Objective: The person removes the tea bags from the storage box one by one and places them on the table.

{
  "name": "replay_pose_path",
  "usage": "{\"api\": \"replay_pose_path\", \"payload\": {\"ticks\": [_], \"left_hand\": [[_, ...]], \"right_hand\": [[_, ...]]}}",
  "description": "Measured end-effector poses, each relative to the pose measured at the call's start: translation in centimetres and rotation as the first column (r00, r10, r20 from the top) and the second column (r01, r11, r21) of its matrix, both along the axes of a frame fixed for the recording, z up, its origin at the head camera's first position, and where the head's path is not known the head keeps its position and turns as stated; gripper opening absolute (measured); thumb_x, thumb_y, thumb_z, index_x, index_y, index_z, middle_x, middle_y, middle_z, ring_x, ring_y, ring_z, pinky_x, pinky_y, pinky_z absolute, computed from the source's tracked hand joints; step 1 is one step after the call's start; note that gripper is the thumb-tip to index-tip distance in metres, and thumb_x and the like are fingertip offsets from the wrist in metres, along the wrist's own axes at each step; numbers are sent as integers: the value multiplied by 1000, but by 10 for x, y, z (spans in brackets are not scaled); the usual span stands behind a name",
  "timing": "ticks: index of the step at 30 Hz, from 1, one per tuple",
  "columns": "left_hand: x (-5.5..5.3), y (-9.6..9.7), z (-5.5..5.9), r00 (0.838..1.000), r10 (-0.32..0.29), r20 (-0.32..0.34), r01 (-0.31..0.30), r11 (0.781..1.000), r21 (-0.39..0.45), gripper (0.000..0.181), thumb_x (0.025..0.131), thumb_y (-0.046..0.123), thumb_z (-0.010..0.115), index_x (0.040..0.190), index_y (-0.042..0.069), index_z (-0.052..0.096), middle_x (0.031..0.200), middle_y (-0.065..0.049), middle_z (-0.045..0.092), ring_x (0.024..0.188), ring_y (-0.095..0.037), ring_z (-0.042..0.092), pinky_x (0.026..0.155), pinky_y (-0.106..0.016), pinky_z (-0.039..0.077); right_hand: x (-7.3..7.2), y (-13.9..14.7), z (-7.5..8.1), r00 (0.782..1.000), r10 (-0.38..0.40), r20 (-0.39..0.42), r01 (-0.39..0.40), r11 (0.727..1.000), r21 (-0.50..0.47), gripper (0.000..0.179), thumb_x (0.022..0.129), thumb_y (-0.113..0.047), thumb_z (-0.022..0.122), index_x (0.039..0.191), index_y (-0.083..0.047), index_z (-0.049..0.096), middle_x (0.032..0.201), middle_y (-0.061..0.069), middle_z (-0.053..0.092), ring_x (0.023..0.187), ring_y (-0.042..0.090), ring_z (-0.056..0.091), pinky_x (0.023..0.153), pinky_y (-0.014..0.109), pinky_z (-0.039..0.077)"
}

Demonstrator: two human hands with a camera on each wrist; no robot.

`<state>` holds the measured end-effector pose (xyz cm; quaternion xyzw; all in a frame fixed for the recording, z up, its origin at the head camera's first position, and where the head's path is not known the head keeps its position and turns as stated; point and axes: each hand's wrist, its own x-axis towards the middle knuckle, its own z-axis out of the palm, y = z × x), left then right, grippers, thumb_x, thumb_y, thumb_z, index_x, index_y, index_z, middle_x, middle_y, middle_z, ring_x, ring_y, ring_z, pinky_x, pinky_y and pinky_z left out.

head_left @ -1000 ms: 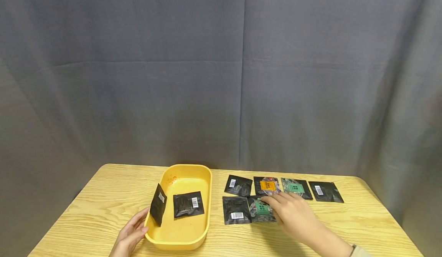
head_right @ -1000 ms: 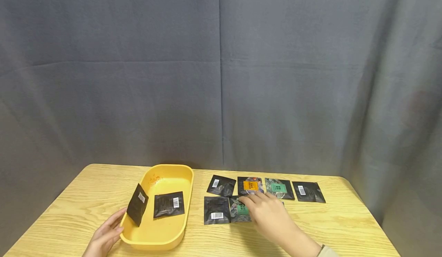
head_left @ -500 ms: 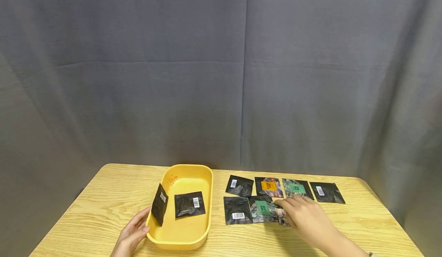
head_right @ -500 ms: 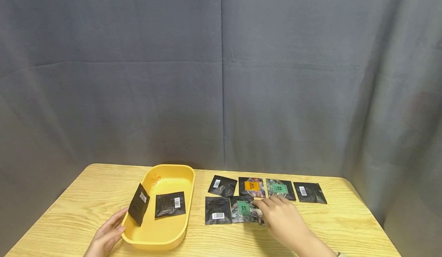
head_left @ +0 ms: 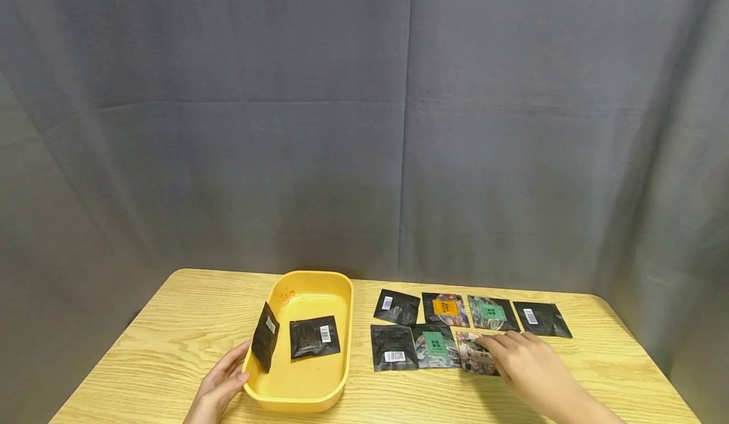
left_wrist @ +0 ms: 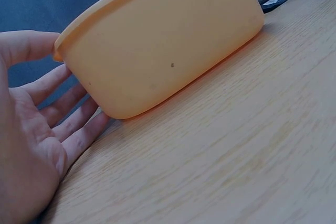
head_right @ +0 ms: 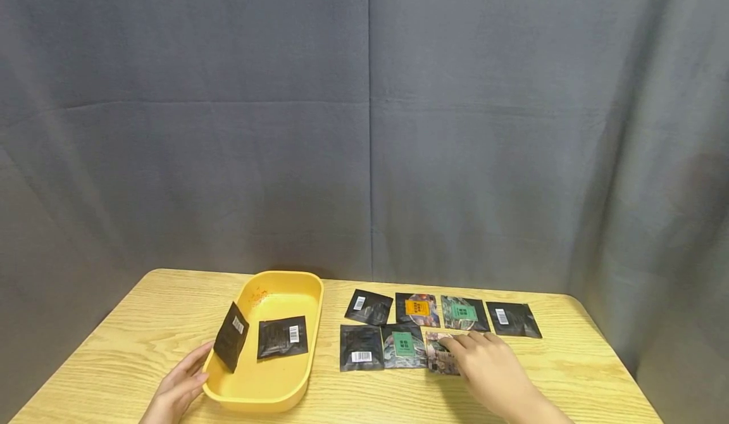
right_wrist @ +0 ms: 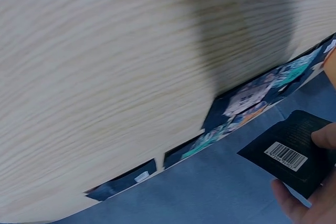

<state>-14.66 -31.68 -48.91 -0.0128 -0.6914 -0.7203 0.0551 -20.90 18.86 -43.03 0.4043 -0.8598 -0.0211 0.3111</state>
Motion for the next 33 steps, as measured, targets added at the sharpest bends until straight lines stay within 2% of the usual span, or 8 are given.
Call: {"api": "replay_pose_path", "payload": {"ticks": [2, 5, 7, 10, 14, 19, 25, 33], "left_hand": [[0, -1, -1, 1000, 1, -2, -1, 1000, 6, 52, 97, -1, 48, 143, -18, 33, 136, -21, 47, 107, 0, 58, 84, -19, 49], [0, -1, -2, 1000, -1, -18, 1, 1000, 21, 51, 96, -2, 48, 142, -18, 33, 131, -12, 51, 107, -1, 59, 84, -20, 50], [0, -1, -3, 999, -2, -33, 3, 1000, 30, 51, 96, -4, 48, 142, -19, 33, 127, -6, 53, 107, -2, 59, 84, -20, 50], [-1, -1, -4, 999, -9, -46, 11, 999, 33, 51, 96, -4, 48, 142, -19, 33, 125, -3, 54, 107, -3, 60, 84, -21, 51], [0, -1, -3, 1000, -9, -28, 10, 1000, 25, 52, 96, -2, 48, 142, -19, 32, 127, -5, 52, 107, -2, 59, 84, -20, 50], [1, 0, 1, 1000, -2, 14, 2, 1000, 13, 52, 97, 2, 49, 144, -16, 34, 133, -13, 49, 107, 0, 58, 84, -21, 50], [2, 1, 5, 999, -9, 52, 9, 1000, 7, 54, 98, 7, 50, 146, -12, 35, 140, -23, 45, 109, -1, 58, 86, -20, 48], [3, 0, 8, 997, -11, 77, 11, 1000, 3, 54, 98, 8, 50, 147, -10, 34, 143, -26, 42, 109, -1, 58, 87, -19, 47]], "right_hand": [[0, 4, -2, 1000, -2, -7, 2, 1000, -3, 29, 97, -16, 47, 105, -8, 73, 89, 3, 72, 76, 20, 68, 63, 39, 56], [-1, 9, -3, 1000, -15, -24, 15, 1000, -14, 63, 101, -24, 13, 103, -7, 73, 89, 4, 72, 75, 21, 68, 62, 39, 56], [-2, 13, -4, 999, -24, -25, 23, 999, -27, 63, 100, -24, 12, 101, -6, 73, 88, 5, 72, 74, 21, 68, 62, 39, 56], [-2, 19, -6, 999, -33, -21, 32, 999, -38, 56, 97, -20, 18, 100, -6, 72, 84, 4, 70, 71, 19, 67, 59, 37, 55], [-3, 30, -9, 998, -61, -3, 61, 997, -39, 29, 81, -7, 49, 100, -8, 71, 80, 2, 69, 68, 19, 65, 57, 36, 54], [-4, 40, -11, 991, -135, 23, 136, 990, -28, 43, 57, 2, 76, 98, -9, 70, 79, 1, 68, 68, 21, 66, 55, 38, 53], [-8, 51, -15, 977, -200, 71, 202, 979, -26, 38, 61, -1, 79, 97, -8, 70, 80, 3, 69, 68, 24, 67, 55, 41, 53], [-10, 63, -14, 929, -314, 197, 321, 947, -1, 29, 71, 3, 78, 97, -8, 70, 87, 5, 72, 72, 27, 68, 54, 43, 54]]}}
